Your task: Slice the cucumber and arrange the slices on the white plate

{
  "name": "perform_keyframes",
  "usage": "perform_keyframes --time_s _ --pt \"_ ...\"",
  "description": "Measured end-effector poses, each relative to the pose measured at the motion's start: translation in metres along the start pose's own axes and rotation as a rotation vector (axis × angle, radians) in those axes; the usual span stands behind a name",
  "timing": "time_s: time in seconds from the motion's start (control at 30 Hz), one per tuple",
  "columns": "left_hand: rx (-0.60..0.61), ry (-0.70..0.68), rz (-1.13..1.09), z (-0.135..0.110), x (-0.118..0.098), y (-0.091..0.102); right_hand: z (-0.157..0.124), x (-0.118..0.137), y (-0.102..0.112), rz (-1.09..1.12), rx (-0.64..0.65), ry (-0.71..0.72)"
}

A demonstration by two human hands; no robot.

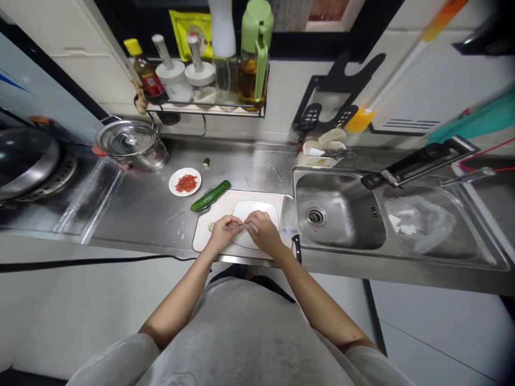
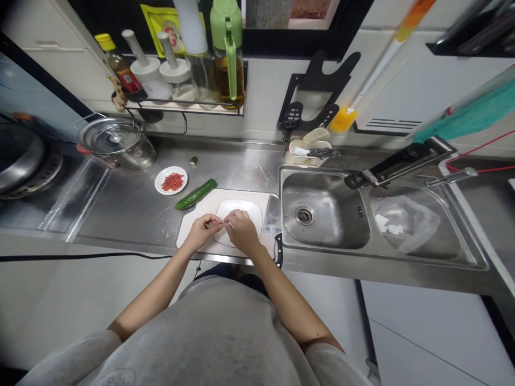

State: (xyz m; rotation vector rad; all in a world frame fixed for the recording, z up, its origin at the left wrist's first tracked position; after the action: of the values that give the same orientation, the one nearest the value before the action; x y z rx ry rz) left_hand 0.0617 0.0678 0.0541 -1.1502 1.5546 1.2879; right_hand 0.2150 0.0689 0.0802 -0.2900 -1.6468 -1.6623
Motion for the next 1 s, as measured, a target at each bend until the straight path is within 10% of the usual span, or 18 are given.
perform_keyframes --time_s 0.47,1.0 --pt "0.114 0.451 -0.281 0.006 0.015 -0.027 -0.003 -0.026 0.001 0.035 0.065 -0.069" --pt "0.008 0.214 -0.129 0.071 0.040 -0.059 0.022 -0.085 -0.025 -0.001 0.166 -0.378"
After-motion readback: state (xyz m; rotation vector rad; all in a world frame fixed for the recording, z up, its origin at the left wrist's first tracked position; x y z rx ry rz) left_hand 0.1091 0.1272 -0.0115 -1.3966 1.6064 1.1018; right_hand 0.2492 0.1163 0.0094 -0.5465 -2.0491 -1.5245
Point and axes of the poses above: each hand's wrist, its own z-axis towards the middle knuckle, its own y-axis out of the back of the hand, x = y × z, the point moved 4 cm from there along z, towards the middle knuckle, and after that the axes turned 3 degrees about -x, right-handed, at the moved point
